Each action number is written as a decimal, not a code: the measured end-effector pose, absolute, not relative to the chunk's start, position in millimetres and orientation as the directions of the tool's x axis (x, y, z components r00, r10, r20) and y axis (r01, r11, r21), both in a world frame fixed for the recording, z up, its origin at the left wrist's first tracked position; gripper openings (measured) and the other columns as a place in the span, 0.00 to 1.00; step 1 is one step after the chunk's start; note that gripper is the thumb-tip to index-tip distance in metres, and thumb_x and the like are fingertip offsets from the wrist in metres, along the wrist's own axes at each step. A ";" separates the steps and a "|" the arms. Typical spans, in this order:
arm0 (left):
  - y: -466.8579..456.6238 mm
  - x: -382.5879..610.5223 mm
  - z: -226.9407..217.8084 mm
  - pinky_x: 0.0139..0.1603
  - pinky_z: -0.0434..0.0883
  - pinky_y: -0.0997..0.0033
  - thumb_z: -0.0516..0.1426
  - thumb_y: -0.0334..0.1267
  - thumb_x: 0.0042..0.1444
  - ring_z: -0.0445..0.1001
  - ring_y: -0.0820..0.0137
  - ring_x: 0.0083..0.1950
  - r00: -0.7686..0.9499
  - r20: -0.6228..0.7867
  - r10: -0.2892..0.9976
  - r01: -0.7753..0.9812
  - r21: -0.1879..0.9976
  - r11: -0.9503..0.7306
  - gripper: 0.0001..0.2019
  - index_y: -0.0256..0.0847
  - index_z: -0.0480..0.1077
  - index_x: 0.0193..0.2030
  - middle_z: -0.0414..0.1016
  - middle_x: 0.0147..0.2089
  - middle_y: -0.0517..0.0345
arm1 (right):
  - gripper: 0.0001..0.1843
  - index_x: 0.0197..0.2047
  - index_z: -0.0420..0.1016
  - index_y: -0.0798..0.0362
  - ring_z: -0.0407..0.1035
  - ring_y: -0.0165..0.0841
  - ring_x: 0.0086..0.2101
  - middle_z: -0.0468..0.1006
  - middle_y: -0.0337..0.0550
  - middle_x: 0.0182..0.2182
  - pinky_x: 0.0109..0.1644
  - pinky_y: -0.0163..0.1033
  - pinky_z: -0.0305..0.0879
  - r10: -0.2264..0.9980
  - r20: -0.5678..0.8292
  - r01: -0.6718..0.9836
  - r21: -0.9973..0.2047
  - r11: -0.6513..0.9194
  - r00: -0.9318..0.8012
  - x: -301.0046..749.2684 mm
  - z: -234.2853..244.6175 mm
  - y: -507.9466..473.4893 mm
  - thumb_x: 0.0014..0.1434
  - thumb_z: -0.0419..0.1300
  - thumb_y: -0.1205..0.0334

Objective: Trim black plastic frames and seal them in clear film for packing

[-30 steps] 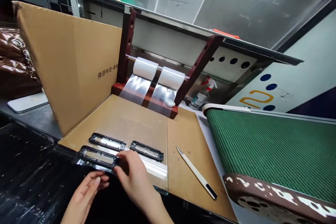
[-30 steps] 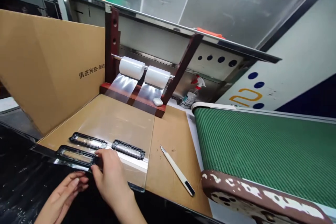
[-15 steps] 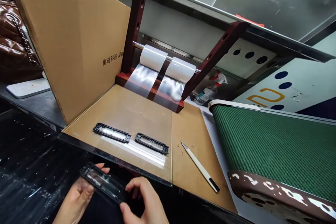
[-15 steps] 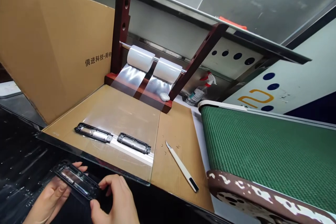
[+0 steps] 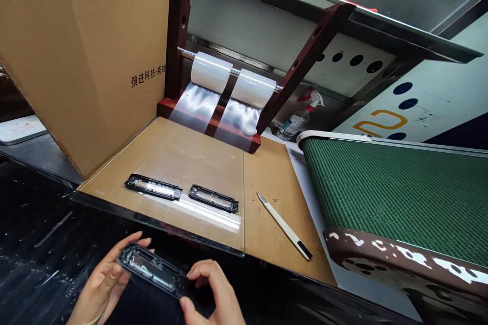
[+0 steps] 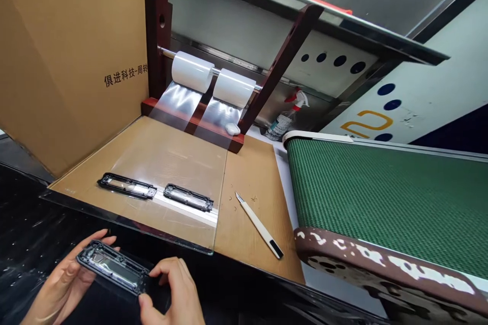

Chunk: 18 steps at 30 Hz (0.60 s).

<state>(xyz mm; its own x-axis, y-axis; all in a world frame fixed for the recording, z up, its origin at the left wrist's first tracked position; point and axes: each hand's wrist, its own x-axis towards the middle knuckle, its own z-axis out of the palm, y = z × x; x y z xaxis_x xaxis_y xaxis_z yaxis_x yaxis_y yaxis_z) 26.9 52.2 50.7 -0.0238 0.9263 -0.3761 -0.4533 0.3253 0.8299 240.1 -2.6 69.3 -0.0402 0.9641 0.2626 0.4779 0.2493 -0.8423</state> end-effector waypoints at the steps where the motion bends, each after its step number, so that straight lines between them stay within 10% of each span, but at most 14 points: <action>1: 51.9 29.7 52.9 0.45 0.74 0.77 0.69 0.60 0.38 0.80 0.63 0.45 -0.024 -0.380 0.925 -0.451 0.829 0.329 0.31 0.48 0.77 0.48 0.84 0.46 0.58 | 0.25 0.41 0.66 0.46 0.68 0.30 0.31 0.74 0.35 0.33 0.35 0.31 0.67 0.963 0.267 0.473 -0.845 0.251 -0.033 239.8 67.9 -3.4 0.40 0.62 0.78; 18: 31.7 59.6 33.0 0.47 0.77 0.62 0.72 0.56 0.33 0.81 0.53 0.46 0.142 -0.473 0.870 -0.494 0.728 0.476 0.30 0.49 0.77 0.45 0.84 0.45 0.53 | 0.43 0.54 0.68 0.46 0.69 0.44 0.49 0.73 0.45 0.49 0.56 0.49 0.66 0.994 -0.112 0.284 -0.953 -0.103 -0.015 225.6 52.3 -2.9 0.34 0.76 0.71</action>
<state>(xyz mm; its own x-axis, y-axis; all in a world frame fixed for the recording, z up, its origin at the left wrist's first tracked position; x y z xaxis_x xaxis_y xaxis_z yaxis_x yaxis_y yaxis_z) 59.6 31.7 33.0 0.1416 0.8696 -0.4730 -0.4938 0.4761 0.7276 225.6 -2.9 52.3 -0.0149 0.9936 -0.1116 0.2839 -0.1028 -0.9533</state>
